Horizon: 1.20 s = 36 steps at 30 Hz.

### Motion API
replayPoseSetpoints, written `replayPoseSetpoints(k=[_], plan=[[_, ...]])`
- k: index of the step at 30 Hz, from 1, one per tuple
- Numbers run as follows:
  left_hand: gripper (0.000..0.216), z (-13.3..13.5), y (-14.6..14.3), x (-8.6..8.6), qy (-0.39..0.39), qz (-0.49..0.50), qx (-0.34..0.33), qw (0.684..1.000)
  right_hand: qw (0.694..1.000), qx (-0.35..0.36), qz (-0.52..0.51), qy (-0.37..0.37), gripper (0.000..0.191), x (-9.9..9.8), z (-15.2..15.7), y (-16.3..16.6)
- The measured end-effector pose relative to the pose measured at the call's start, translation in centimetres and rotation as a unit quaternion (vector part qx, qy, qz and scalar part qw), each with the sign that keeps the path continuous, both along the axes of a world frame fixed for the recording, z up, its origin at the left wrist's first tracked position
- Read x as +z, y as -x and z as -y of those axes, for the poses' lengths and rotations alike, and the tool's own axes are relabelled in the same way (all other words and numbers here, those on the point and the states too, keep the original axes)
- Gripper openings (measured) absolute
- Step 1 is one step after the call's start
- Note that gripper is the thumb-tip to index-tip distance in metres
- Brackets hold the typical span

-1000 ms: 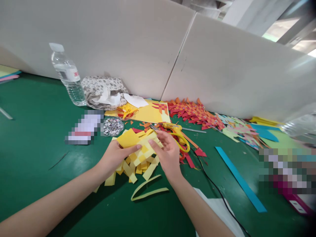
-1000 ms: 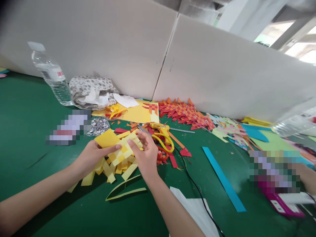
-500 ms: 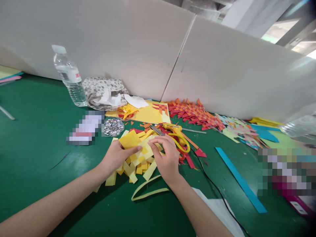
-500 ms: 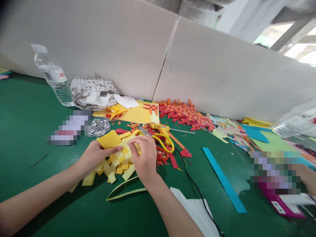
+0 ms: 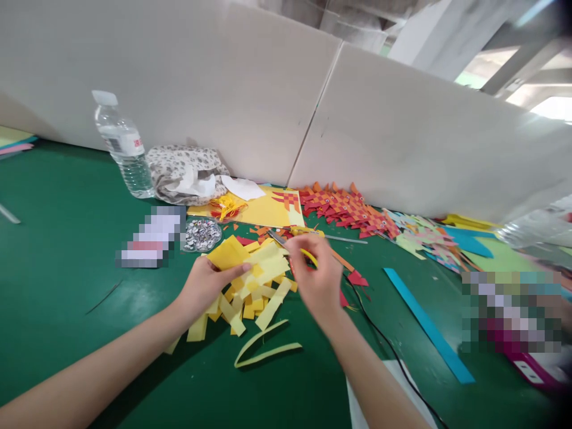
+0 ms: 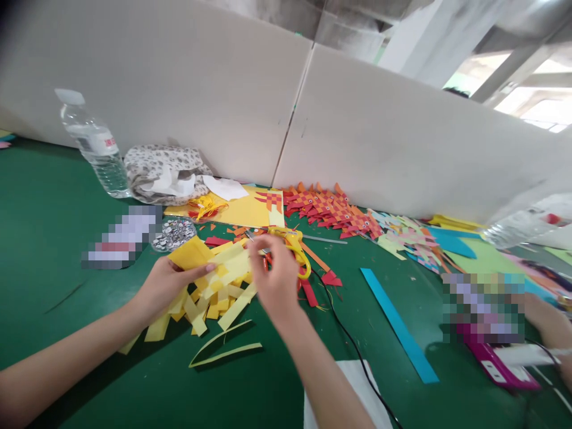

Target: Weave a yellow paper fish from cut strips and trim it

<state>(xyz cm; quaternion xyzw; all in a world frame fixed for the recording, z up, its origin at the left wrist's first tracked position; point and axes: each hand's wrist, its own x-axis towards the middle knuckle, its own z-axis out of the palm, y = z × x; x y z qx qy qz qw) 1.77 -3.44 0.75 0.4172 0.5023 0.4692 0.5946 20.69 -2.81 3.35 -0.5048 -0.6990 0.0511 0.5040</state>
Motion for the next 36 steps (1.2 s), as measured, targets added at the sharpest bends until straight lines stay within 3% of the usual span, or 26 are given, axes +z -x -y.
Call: replayPoseSetpoints(k=[3, 5, 7, 8, 15, 20, 23, 26, 31, 36], plan=[[0.030, 0.0, 0.0, 0.1, 0.005, -0.017, 0.014, 1.000, 0.981, -0.180, 0.050, 0.051, 0.025, 0.2, -3.6, -4.9], [0.031, 0.0, 0.0, 0.1, 0.002, -0.036, 0.010, 0.999, 0.945, -0.247, 0.130, 0.167, 0.039, -0.2, -5.7, -7.6], [0.032, -0.1, 0.0, 0.0, -0.005, -0.060, 0.007, 0.998, 0.899, -0.250, 0.188, 0.307, 0.045, -0.7, -7.2, -9.1], [0.033, -0.1, 0.1, -0.1, -0.011, -0.076, 0.007, 0.997, 0.889, -0.251, 0.193, 0.331, 0.046, -0.9, -7.8, -9.5], [0.040, 0.0, 0.3, -0.6, -0.037, -0.135, -0.002, 0.990, 0.869, -0.227, 0.222, 0.380, 0.054, -0.7, -10.1, -8.6], [0.035, -0.2, 0.1, -0.3, -0.006, -0.061, -0.016, 0.998, 0.887, -0.293, 0.201, 0.294, 0.046, -1.3, -8.7, -7.8], [0.034, -0.2, 0.0, -0.1, 0.026, 0.014, -0.034, 0.999, 0.943, -0.324, 0.069, 0.042, 0.040, -1.6, -8.0, -8.3], [0.034, -0.2, -0.1, 0.0, 0.053, 0.051, -0.041, 0.996, 0.952, -0.290, 0.000, -0.102, 0.034, -0.9, -7.4, -8.7], [0.034, -0.4, -0.1, -0.4, 0.049, 0.057, -0.043, 0.996, 0.959, -0.217, 0.063, -0.169, 0.036, 0.3, -4.8, -7.0], [0.034, -0.4, 0.0, -0.9, 0.033, 0.038, -0.046, 0.998, 0.951, -0.164, 0.160, -0.208, 0.030, 0.1, -2.6, -5.1]])
